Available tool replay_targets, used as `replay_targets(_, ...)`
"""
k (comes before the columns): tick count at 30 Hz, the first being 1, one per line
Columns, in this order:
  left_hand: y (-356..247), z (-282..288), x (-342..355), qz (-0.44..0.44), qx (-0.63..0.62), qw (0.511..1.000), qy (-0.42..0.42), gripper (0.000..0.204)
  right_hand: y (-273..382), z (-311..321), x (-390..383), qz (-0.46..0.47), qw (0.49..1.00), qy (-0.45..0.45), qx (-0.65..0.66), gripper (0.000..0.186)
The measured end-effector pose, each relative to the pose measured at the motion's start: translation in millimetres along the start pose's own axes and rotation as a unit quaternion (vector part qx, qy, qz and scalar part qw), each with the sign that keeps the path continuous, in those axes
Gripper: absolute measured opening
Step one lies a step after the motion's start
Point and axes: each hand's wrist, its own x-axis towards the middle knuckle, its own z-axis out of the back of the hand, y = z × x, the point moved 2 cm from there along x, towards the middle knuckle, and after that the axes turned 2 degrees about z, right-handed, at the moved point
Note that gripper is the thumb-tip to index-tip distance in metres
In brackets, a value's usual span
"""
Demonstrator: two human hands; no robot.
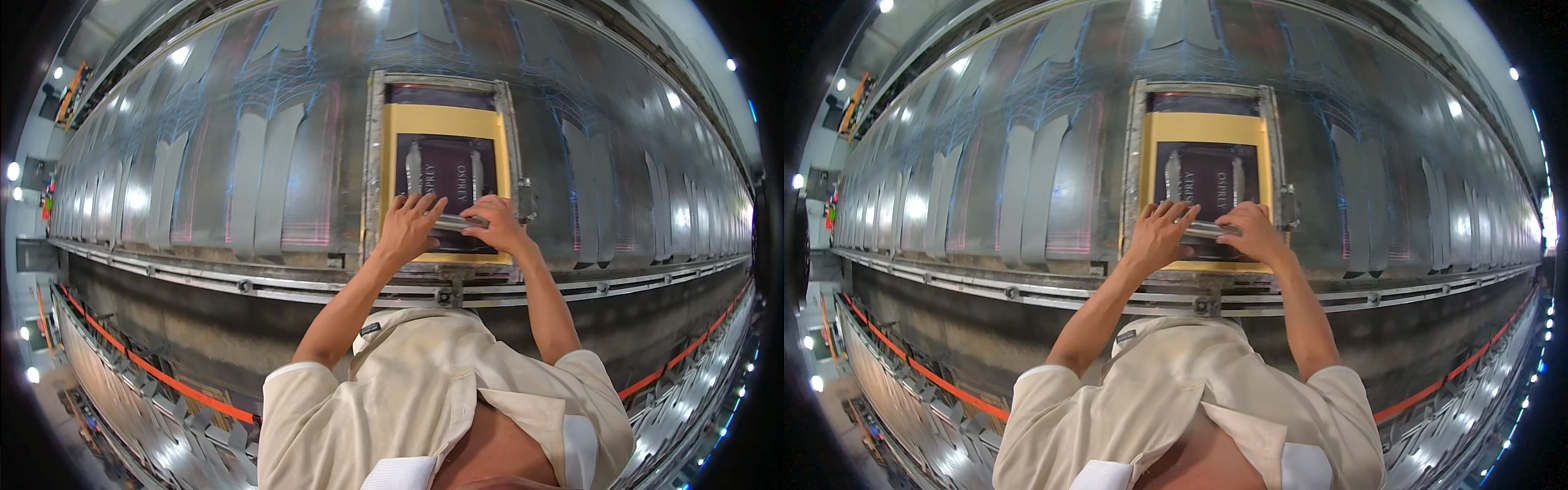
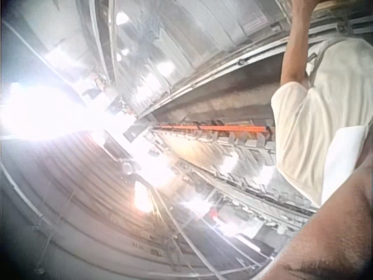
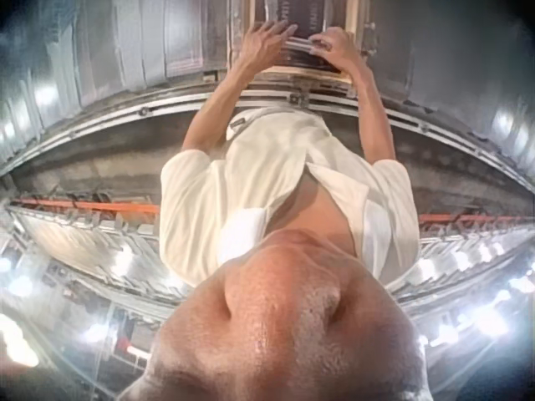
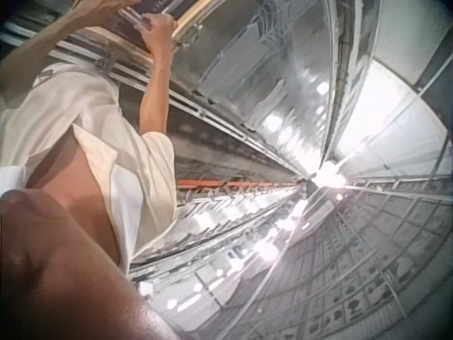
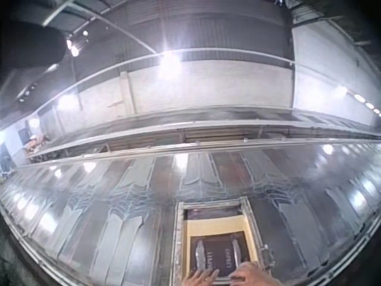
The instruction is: The person performs screen printing on a garment laid on a flat surface. They use a squeegee to pull ink across a screen frame, repeatedly repositioning the frame and applying ink to transfer a design onto the fabric.
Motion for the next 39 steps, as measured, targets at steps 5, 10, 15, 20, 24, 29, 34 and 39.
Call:
replay_targets(5, 5, -57, 18, 0.055, 0.020, 0.985, 0.163, 0.033, -89, 33, 0, -0.140, 0.945, -0.293, -0.044, 0.029)
replay_targets(10, -13, -58, 11, 0.073, 0.038, 0.984, 0.157, 0.032, -185, -3, -10, -0.351, 0.902, -0.252, 0.015, 0.036)
replay_targets(15, -5, -59, -1, 0.052, 0.024, 0.992, 0.110, 0.023, -182, 12, -7, -0.325, 0.902, -0.282, 0.029, 0.035)
replay_targets(20, 11, -33, -21, 0.085, 0.049, 0.995, 0.037, 0.014, -125, 25, 21, -0.285, 0.903, -0.309, 0.087, 0.035)
replay_targets(24, 78, 20, -65, 0.130, 0.079, 0.988, 0.027, 0.022, -80, -53, 71, -0.249, 0.903, -0.333, 0.108, 0.035)
replay_targets(29, 201, 98, -149, 0.145, 0.084, 0.983, 0.076, 0.038, 41, -156, 162, -0.254, 0.888, -0.338, 0.180, 0.029)
replay_targets(34, 293, 166, -198, 0.091, 0.085, 0.990, 0.066, 0.034, 132, -219, 226, -0.244, 0.882, -0.346, 0.205, 0.032)
replay_targets(39, 293, 202, -225, 0.082, 0.064, 0.993, 0.059, 0.035, 148, -232, 237, -0.257, 0.878, -0.358, 0.188, 0.032)
